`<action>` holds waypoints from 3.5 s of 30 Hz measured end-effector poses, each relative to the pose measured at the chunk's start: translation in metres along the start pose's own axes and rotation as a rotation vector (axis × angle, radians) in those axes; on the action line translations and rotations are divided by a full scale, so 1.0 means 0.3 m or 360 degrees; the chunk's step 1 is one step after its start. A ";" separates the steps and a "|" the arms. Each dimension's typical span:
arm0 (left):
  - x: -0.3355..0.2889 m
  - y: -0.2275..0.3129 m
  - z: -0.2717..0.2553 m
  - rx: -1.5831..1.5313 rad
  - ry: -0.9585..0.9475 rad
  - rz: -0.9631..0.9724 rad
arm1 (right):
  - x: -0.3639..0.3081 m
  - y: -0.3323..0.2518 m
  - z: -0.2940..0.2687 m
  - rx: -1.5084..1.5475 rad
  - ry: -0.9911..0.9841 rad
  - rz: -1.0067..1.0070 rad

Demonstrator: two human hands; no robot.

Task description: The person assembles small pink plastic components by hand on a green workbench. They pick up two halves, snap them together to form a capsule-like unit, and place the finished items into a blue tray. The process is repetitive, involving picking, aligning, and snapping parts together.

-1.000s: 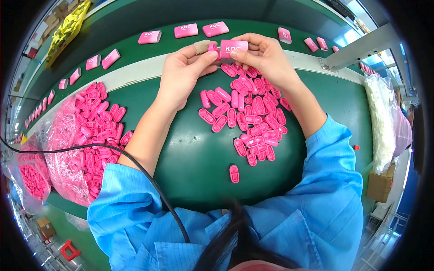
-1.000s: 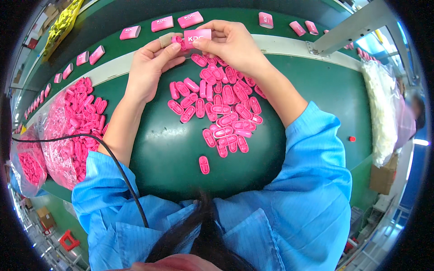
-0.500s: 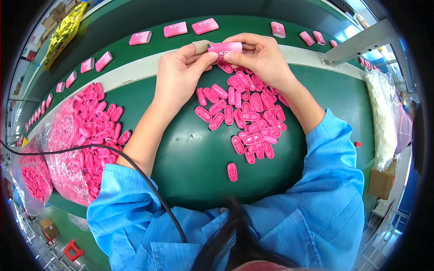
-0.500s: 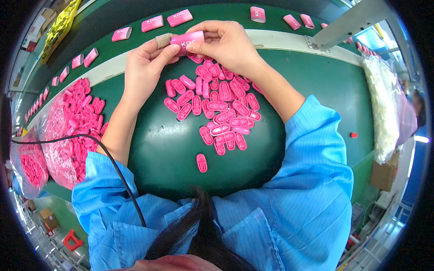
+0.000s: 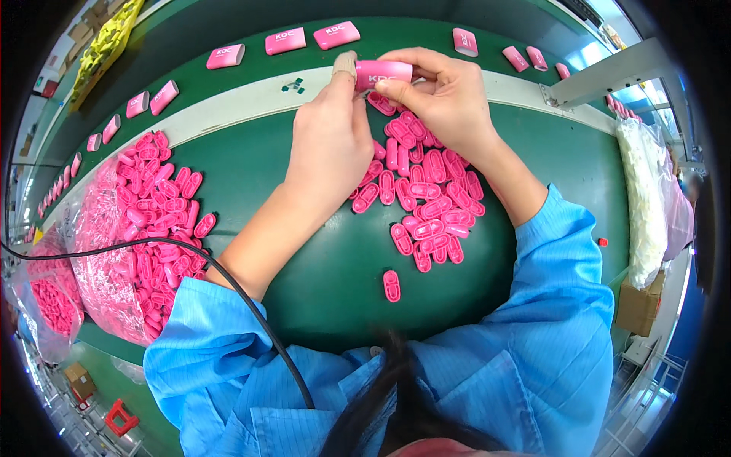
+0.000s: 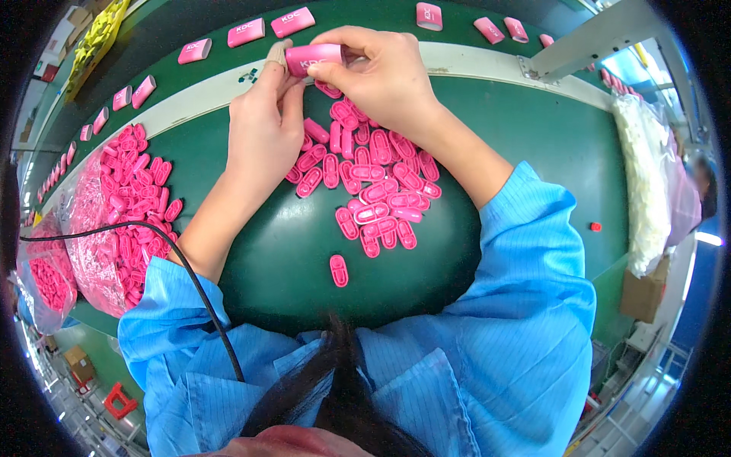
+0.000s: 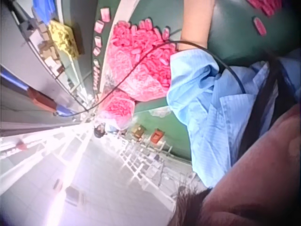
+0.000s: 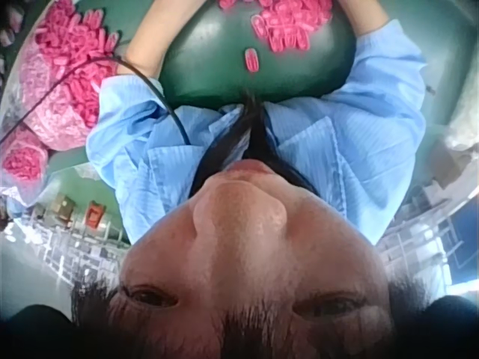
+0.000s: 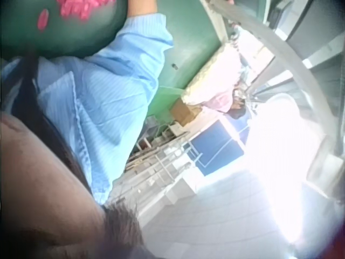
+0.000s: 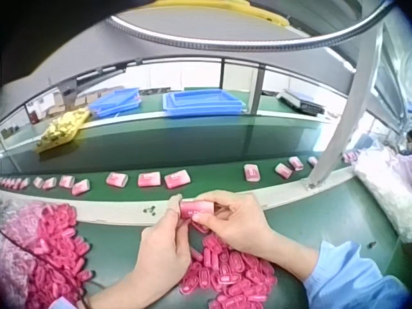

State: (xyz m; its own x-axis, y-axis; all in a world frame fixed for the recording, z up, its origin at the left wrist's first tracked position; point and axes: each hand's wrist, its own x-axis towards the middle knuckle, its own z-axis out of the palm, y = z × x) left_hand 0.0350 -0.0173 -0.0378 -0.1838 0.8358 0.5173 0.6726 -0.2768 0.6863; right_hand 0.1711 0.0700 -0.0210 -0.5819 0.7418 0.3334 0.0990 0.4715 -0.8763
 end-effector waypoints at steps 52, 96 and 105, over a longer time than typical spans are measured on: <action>0.063 -0.081 -0.031 -0.1102 -0.0162 -0.0613 | 0.031 0.020 -0.050 0.0181 -0.0380 0.0349; -0.068 0.057 -0.156 0.0274 -0.0543 -0.0083 | 0.178 0.227 -0.369 -0.1742 -0.0106 0.0077; 0.063 -0.036 -0.047 -0.0268 -0.0163 -0.0348 | 0.058 0.006 -0.099 0.0432 -0.0378 0.0318</action>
State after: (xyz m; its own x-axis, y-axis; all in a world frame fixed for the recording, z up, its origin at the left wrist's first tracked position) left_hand 0.0143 -0.0052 -0.0282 -0.2322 0.9254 0.2996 0.4950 -0.1527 0.8553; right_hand 0.1852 0.0979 -0.0063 -0.7459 0.6606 0.0856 0.0309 0.1627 -0.9862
